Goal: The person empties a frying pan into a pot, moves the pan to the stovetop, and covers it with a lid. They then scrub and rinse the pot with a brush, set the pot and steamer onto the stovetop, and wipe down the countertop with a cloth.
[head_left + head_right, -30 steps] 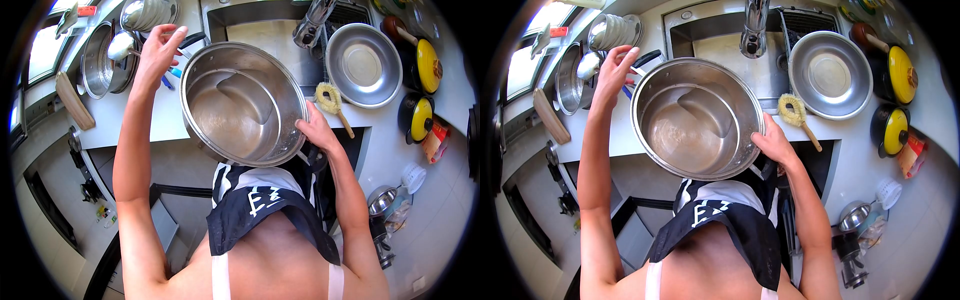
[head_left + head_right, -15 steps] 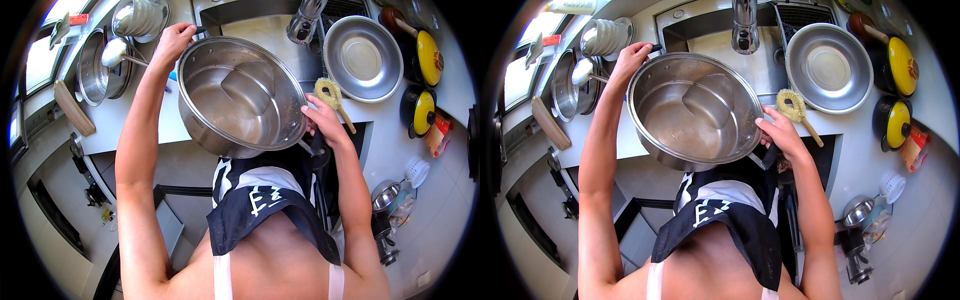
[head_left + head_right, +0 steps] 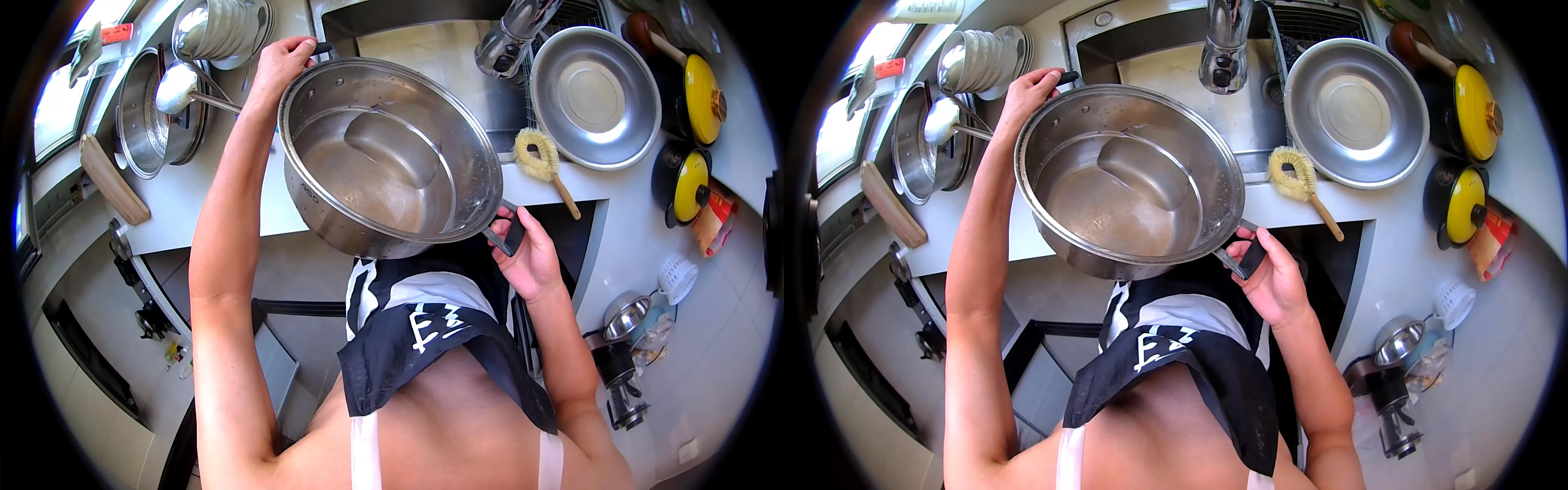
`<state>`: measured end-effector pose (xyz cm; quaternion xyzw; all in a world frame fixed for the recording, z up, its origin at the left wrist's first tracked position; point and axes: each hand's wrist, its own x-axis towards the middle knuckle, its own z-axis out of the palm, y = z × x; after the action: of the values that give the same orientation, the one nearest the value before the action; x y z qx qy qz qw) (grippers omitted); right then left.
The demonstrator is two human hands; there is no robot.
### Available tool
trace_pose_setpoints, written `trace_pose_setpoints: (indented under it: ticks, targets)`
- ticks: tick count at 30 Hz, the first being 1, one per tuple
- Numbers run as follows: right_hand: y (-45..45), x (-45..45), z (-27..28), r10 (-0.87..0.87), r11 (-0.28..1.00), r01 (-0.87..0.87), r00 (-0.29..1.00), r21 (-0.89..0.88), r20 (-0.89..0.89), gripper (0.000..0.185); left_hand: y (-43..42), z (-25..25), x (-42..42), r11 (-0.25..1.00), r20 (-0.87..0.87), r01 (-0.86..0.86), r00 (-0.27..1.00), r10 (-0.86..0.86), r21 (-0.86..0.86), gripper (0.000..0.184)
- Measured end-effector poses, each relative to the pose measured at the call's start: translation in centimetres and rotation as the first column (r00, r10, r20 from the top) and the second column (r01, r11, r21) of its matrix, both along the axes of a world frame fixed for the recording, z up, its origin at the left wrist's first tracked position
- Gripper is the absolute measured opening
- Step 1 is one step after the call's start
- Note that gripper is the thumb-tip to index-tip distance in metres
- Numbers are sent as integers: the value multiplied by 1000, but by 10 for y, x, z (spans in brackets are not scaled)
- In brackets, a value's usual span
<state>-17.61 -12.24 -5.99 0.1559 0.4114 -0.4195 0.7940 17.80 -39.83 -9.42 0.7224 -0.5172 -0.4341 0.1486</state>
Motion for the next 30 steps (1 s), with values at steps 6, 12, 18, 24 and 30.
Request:
trace_pose_setpoints:
  ticks: [6,12,18,24,30]
  targets:
    - [-5,5,3,-36,999,36,999,-2,29,32,-1,-12,16,999,-25,-37,999,38,29,30]
    - [-26,10,58,-68,996,62,994,-67,-88,36,11,-66,23,993,-217,-88,971,104,84,28]
    - [-46,-2,130,-174,974,122,945,-192,-279,45,33,-113,-53,971,-453,-124,867,206,205,23]
    - [-62,0,165,-236,949,113,874,-293,-426,44,81,-137,-113,857,-588,-100,686,428,506,27]
    - [-68,-5,180,-241,939,81,847,-334,-473,44,114,-146,-148,809,-653,-115,531,541,577,19]
